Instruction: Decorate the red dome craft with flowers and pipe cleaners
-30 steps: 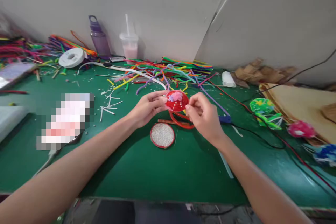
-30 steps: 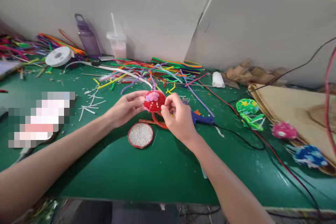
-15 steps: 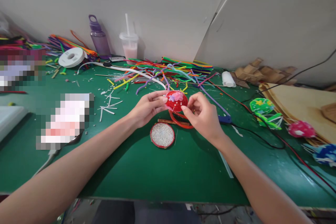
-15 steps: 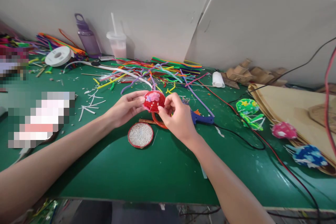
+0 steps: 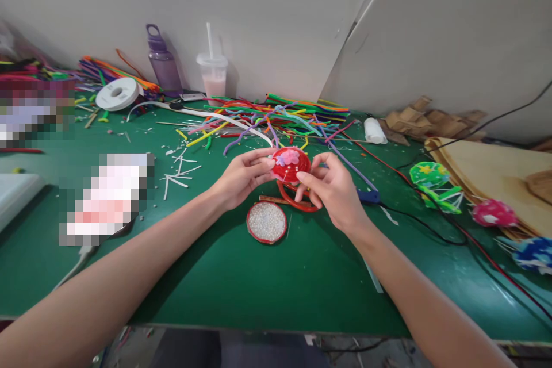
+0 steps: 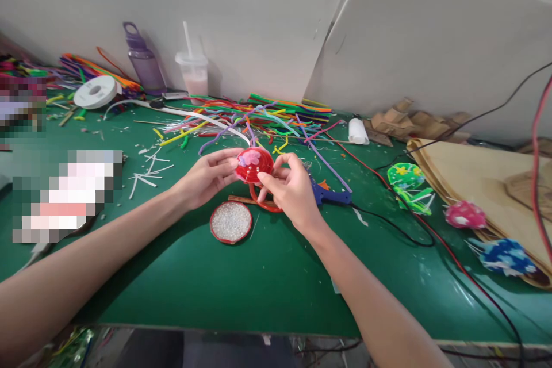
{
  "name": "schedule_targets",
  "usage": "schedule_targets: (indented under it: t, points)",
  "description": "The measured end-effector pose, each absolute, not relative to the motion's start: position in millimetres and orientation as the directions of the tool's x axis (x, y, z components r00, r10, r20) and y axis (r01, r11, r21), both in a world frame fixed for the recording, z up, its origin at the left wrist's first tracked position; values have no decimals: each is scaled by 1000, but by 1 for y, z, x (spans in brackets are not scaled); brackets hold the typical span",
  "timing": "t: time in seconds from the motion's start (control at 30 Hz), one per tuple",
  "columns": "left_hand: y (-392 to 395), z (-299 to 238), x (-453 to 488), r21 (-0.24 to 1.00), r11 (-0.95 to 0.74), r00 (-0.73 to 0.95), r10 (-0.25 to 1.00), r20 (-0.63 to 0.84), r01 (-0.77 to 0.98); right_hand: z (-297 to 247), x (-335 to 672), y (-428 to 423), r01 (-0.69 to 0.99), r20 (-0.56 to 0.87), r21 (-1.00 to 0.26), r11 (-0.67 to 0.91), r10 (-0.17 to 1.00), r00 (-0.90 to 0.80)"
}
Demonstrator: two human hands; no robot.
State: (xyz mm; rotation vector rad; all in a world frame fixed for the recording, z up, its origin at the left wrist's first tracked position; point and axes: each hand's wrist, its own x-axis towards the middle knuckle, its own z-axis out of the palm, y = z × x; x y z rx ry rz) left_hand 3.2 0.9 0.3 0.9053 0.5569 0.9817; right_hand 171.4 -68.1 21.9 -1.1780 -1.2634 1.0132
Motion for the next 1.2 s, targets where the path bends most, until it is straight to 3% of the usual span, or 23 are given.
schedule_targets:
  t: [1.2]
  points:
    - [-1,2,3,857,253,490,872,-1,-449,18,173,-68,76,224,-972,222,974,13]
